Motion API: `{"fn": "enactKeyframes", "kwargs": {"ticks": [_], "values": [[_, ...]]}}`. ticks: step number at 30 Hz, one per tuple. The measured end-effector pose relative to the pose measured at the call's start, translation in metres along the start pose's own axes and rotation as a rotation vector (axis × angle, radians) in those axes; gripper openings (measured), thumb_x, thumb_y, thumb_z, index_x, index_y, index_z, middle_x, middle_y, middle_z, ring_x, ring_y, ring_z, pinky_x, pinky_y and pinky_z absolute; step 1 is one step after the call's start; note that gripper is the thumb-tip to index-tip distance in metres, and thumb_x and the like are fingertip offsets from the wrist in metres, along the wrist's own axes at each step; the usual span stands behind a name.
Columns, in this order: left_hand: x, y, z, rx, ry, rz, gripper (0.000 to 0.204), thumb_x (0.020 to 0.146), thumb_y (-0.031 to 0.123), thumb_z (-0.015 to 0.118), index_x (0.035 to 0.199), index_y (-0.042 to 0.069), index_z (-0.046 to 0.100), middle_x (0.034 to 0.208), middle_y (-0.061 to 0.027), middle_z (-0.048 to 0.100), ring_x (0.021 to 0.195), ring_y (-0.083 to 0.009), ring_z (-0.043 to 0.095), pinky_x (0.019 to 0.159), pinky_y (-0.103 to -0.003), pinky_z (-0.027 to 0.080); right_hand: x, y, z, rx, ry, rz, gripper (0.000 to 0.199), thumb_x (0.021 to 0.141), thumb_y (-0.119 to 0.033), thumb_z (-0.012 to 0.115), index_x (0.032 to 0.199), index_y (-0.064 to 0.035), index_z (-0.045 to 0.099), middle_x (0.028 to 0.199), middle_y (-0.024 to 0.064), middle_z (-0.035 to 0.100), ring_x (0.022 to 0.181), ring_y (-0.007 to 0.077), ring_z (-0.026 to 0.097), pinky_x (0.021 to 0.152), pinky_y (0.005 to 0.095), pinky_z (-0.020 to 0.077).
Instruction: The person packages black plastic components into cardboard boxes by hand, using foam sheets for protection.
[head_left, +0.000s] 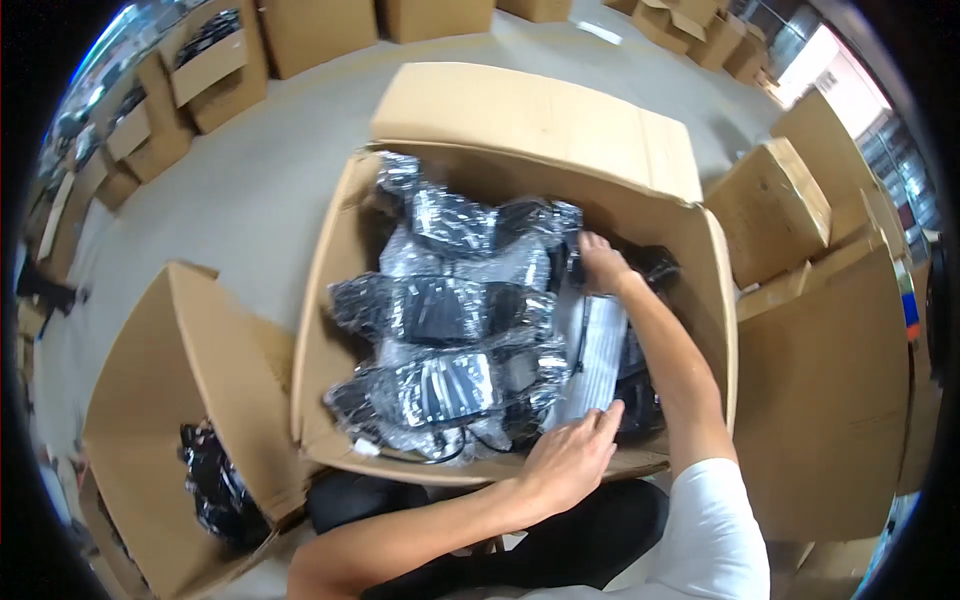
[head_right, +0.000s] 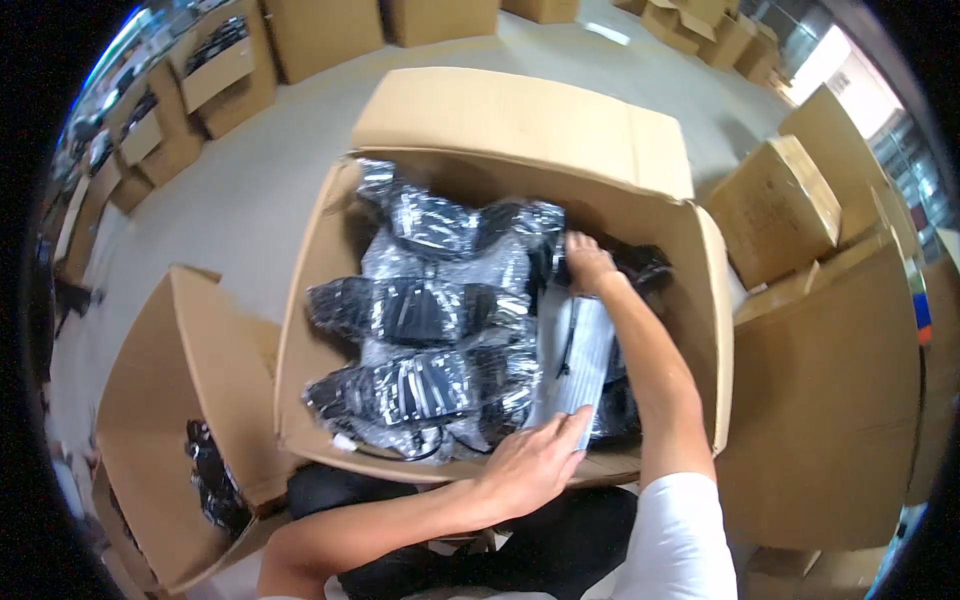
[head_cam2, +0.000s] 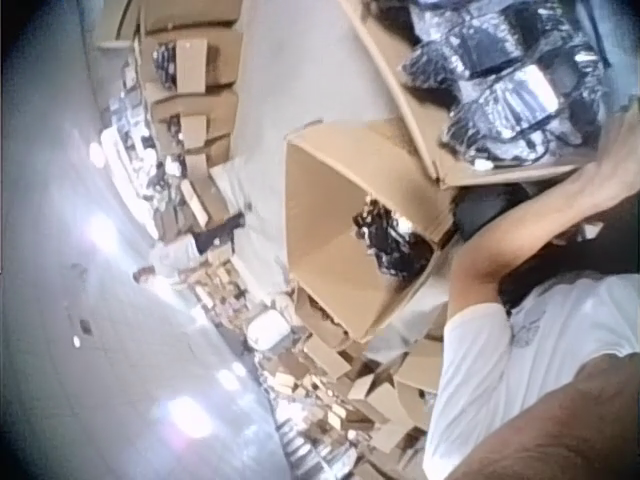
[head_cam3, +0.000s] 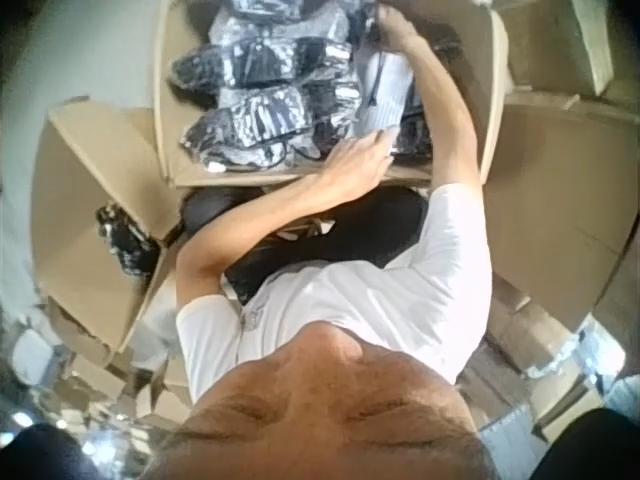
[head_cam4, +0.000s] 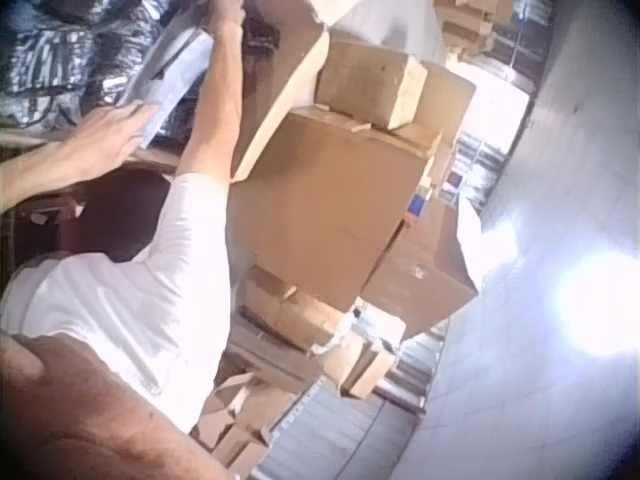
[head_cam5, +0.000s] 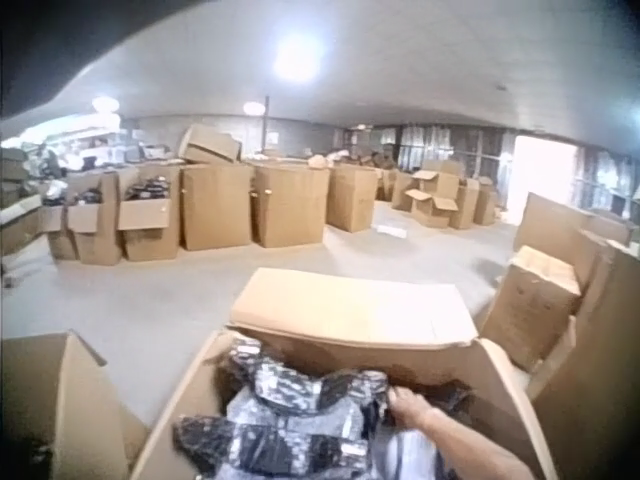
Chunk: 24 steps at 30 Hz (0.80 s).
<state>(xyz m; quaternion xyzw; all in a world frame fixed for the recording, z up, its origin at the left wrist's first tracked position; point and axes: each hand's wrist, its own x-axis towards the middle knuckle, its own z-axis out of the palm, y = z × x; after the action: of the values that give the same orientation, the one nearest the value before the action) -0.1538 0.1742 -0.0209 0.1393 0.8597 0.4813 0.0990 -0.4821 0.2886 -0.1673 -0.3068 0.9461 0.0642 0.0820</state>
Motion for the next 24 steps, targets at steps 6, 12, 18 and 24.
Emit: {"fn": "enactKeyframes", "kwargs": {"ticks": [6,12,18,24], "values": [[-0.001,0.021,0.012,0.034,0.118,0.333,0.041,0.086,0.001,0.054,0.126,-0.006,0.046,0.108,-0.0241,0.062,0.087,-0.0444,0.069,0.075,-0.049,0.058,-0.052,0.095,0.032,0.084,0.269,-0.228,0.097,0.071,-0.010,0.077,0.152,0.0048,0.027,0.154,0.0312,0.033,0.144,0.0430,0.032,0.119,0.0441,0.0312],[-0.110,0.030,-0.092,0.200,0.316,0.503,0.029,0.088,0.008,0.056,0.114,-0.004,0.058,0.096,-0.0137,0.060,0.088,-0.0281,0.066,0.079,-0.040,0.054,-0.091,-0.007,0.002,0.056,-0.007,-0.105,0.094,0.073,-0.002,0.077,0.152,0.0070,0.027,0.156,0.0300,0.032,0.142,0.0447,0.036,0.117,0.0442,0.0356],[-0.267,-0.078,-0.266,0.265,0.911,-0.119,0.018,0.097,0.011,0.061,0.108,-0.001,0.069,0.092,-0.0153,0.072,0.084,-0.0189,0.071,0.076,-0.031,0.058,-0.180,0.007,-0.049,0.320,-0.078,0.019,0.088,0.071,-0.009,0.082,0.144,0.0120,0.039,0.149,0.0312,0.042,0.140,0.0417,0.041,0.117,0.0397,0.0354],[-0.355,-0.318,-0.265,0.506,0.357,-0.915,0.038,0.090,0.037,0.067,0.104,0.002,0.072,0.106,-0.0252,0.070,0.100,-0.0413,0.068,0.089,-0.049,0.054,-0.239,-0.060,-0.111,0.601,-0.220,0.067,0.063,0.076,-0.002,0.072,0.135,0.0103,0.053,0.129,0.0275,0.062,0.123,0.0321,0.059,0.107,0.0370,0.0425]]}}
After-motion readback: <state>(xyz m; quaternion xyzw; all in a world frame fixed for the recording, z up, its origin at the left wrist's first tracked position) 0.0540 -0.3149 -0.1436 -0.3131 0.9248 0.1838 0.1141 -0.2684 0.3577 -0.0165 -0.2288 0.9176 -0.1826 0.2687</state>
